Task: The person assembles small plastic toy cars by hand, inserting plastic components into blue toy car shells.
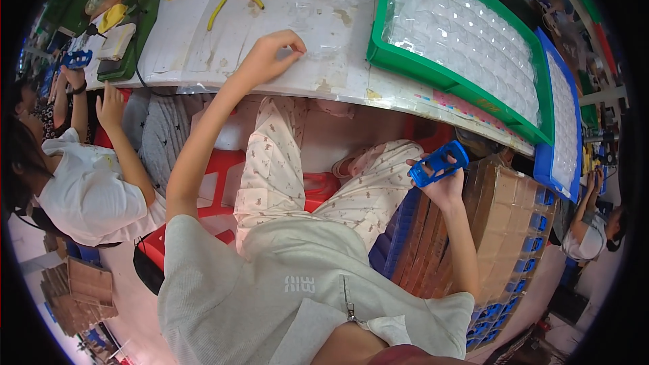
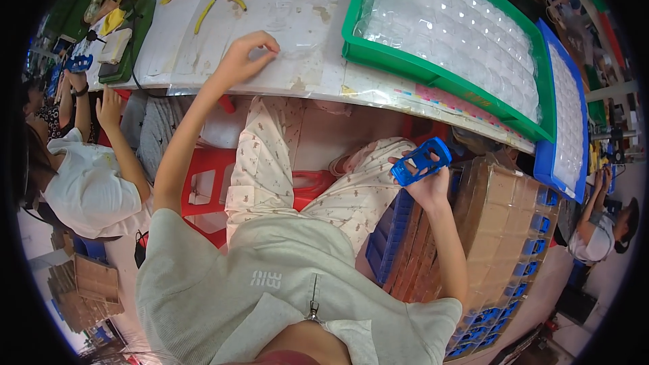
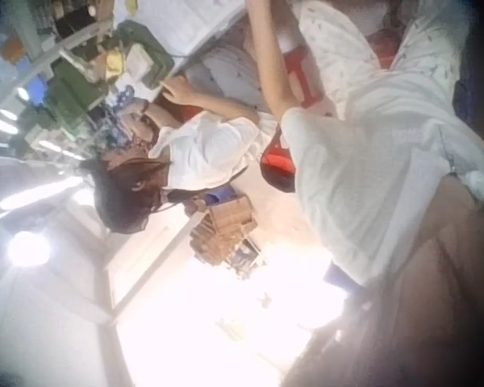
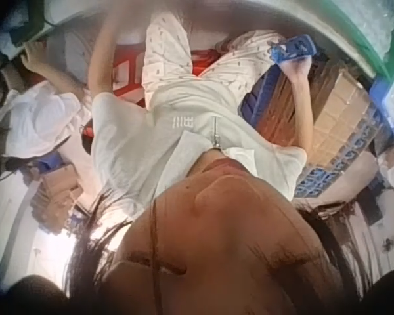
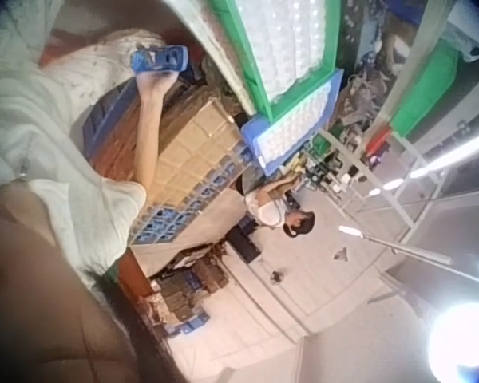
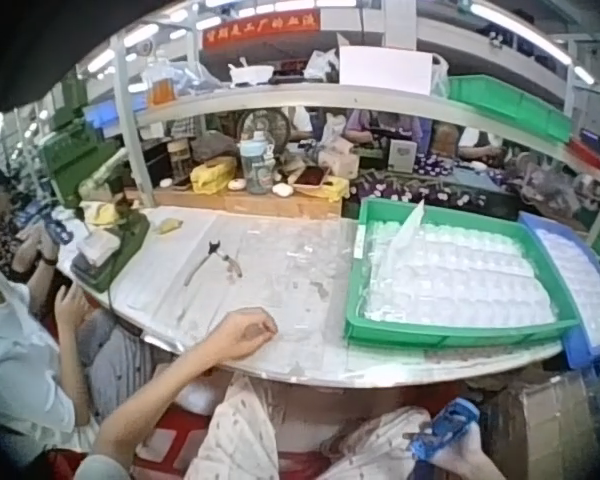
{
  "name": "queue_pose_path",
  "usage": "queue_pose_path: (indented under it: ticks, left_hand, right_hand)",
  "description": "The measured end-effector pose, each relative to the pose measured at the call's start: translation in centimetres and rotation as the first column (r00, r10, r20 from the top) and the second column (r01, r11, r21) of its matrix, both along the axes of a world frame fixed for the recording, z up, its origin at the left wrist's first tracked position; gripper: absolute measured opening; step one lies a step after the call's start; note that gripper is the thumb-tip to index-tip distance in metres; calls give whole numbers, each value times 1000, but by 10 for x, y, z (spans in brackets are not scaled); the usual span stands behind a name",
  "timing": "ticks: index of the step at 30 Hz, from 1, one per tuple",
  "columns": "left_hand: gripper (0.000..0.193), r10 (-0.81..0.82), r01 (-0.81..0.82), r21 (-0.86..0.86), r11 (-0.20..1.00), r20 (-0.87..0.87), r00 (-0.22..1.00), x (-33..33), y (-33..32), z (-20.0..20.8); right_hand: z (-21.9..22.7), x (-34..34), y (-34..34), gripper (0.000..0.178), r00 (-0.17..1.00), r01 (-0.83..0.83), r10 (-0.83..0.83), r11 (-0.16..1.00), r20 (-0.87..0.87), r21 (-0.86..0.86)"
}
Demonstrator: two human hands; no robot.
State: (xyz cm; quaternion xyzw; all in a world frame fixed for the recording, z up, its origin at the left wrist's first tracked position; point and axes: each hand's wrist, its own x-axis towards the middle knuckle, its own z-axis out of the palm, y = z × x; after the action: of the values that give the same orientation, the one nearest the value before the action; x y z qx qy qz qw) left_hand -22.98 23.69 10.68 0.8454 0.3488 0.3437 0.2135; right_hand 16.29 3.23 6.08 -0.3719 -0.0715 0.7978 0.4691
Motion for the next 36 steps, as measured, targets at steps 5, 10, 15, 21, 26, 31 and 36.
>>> queue_pose_path:
  ticks: [5, 10, 15, 21, 26, 31, 36]
  left_hand:
    - [11, 117, -101, 353, 930, -26, 993, 24, -21, 4]
    - [10, 450, -443, 142, 885, -26, 893, 19, -33, 2]
    - [11, 475, -469, 149, 871, -7, 880, 34, -53, -3]
    - [21, 315, -273, 377, 885, -54, 947, 97, -73, -9]
    - [19, 111, -38, 392, 919, -164, 980, 122, -91, -46]
    - [14, -257, 301, 245, 922, -194, 947, 139, -148, -73]
    - [10, -296, 280, 173, 944, 74, 952, 159, -205, -54]
  right_hand:
    - [-15, 2, -4, 57, 998, 11, -18, 993, -53, -116]
    - [-21, 1, -7, 61, 998, -22, 11, 987, -68, -161]
    - [-24, -4, -12, 63, 996, -18, 4, 985, -85, -169]
    - [-34, -8, -18, 70, 993, -85, 69, 979, -91, -186]
    - [-34, -11, -21, 76, 997, -75, 73, 976, -19, -207]
    - [-28, -13, -25, 70, 1000, -26, 27, 977, 0, -210]
    - [-18, -17, -29, 61, 995, -71, 79, 988, 58, -138]
